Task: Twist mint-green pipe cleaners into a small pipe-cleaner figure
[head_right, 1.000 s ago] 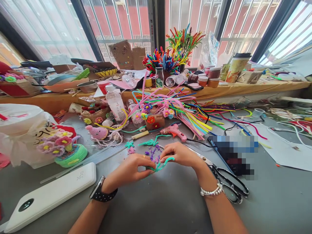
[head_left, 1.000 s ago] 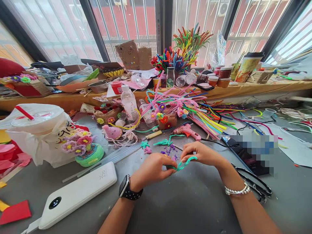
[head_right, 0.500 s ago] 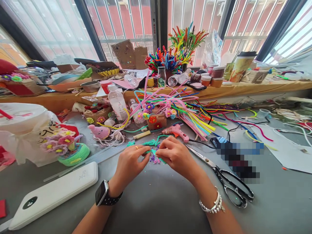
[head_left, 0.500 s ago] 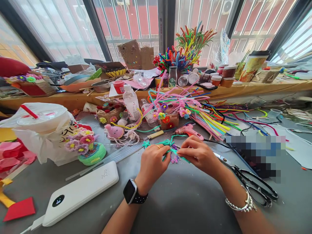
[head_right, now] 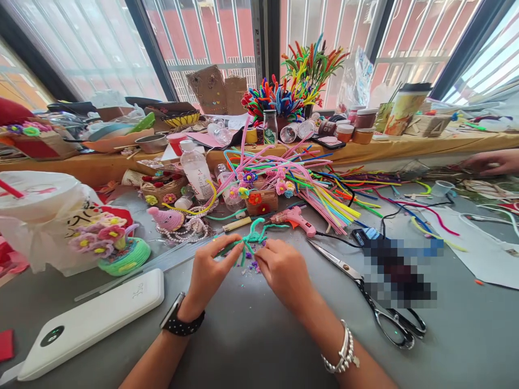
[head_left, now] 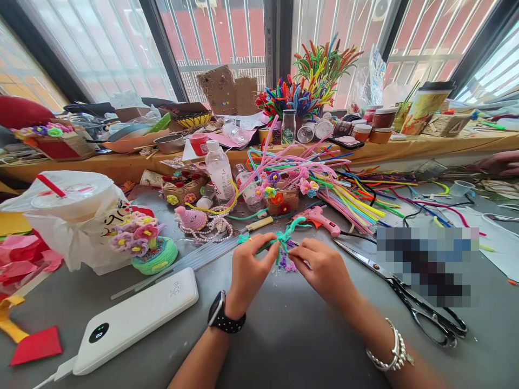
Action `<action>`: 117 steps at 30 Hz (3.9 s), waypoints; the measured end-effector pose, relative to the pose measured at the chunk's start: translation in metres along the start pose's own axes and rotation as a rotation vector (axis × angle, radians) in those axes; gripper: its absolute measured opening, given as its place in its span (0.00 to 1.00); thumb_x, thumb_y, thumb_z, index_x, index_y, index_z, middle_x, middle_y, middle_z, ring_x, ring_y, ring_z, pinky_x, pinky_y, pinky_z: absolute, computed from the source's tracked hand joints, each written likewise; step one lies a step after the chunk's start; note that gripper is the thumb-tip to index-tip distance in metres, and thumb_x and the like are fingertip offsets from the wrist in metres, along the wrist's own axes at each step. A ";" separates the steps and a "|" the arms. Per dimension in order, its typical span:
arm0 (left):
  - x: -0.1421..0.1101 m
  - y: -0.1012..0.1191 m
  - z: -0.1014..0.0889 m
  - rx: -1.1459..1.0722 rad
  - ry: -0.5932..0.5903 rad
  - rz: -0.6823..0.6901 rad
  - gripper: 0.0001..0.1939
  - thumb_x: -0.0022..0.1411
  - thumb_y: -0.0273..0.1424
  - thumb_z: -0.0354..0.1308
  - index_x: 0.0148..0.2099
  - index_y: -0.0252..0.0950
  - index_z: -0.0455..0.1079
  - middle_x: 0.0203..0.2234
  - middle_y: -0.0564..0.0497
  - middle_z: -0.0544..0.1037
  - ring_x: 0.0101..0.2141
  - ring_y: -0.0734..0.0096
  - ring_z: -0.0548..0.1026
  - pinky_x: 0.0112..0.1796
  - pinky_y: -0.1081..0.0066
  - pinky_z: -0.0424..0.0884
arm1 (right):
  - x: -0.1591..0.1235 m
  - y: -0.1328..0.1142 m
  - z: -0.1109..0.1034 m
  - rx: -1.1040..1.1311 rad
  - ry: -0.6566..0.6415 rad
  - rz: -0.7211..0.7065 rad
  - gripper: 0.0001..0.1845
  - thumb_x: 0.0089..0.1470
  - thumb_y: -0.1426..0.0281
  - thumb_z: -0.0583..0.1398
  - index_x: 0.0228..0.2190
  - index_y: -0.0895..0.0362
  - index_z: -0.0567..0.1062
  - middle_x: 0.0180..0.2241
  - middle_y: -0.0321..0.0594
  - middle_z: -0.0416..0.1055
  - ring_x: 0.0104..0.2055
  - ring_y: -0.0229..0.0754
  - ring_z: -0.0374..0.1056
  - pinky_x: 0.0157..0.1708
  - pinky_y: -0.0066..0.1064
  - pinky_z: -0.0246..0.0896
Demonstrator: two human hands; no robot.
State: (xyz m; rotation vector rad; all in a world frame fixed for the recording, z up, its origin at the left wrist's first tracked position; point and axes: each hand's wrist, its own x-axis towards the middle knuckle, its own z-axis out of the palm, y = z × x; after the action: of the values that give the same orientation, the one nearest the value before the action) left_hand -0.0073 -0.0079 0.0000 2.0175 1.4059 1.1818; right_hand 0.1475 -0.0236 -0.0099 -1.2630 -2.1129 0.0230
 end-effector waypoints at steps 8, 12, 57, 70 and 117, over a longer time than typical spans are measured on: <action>0.003 0.009 -0.014 -0.298 -0.492 0.098 0.10 0.55 0.33 0.54 0.32 0.32 0.72 0.27 0.49 0.76 0.28 0.72 0.70 0.32 0.75 0.64 | 0.008 0.019 -0.008 0.424 -0.050 0.291 0.06 0.47 0.73 0.58 0.24 0.57 0.77 0.24 0.37 0.71 0.25 0.36 0.65 0.24 0.26 0.58; 0.003 0.007 -0.012 -0.187 -0.629 0.209 0.10 0.55 0.32 0.52 0.34 0.34 0.73 0.24 0.50 0.76 0.26 0.73 0.69 0.32 0.75 0.64 | 0.007 0.019 -0.013 0.416 0.042 0.240 0.07 0.47 0.75 0.58 0.26 0.56 0.77 0.25 0.38 0.70 0.27 0.37 0.66 0.25 0.27 0.59; 0.000 -0.007 0.010 0.564 -0.284 0.687 0.11 0.59 0.22 0.47 0.36 0.38 0.68 0.23 0.56 0.74 0.27 0.75 0.72 0.54 0.57 0.49 | 0.011 0.045 -0.035 0.684 -0.260 0.458 0.13 0.47 0.62 0.58 0.24 0.60 0.72 0.22 0.37 0.67 0.24 0.35 0.60 0.24 0.26 0.55; 0.006 -0.010 -0.002 -0.125 -0.042 -0.055 0.10 0.55 0.33 0.53 0.35 0.33 0.70 0.30 0.48 0.77 0.31 0.68 0.73 0.33 0.71 0.68 | 0.007 0.022 -0.021 0.357 -0.271 0.086 0.07 0.47 0.73 0.58 0.21 0.58 0.74 0.20 0.36 0.68 0.23 0.34 0.62 0.22 0.24 0.55; 0.002 -0.007 0.002 0.531 0.000 0.462 0.08 0.57 0.28 0.50 0.33 0.38 0.71 0.24 0.53 0.77 0.25 0.72 0.73 0.48 0.58 0.58 | 0.006 0.021 -0.039 0.470 0.121 0.129 0.05 0.48 0.69 0.58 0.25 0.56 0.74 0.24 0.39 0.69 0.26 0.38 0.64 0.26 0.29 0.60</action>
State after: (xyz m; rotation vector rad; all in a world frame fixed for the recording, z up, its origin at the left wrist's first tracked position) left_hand -0.0091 -0.0034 -0.0051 2.8273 1.4017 1.0457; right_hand 0.1833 -0.0193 0.0167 -1.0793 -1.7806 0.4605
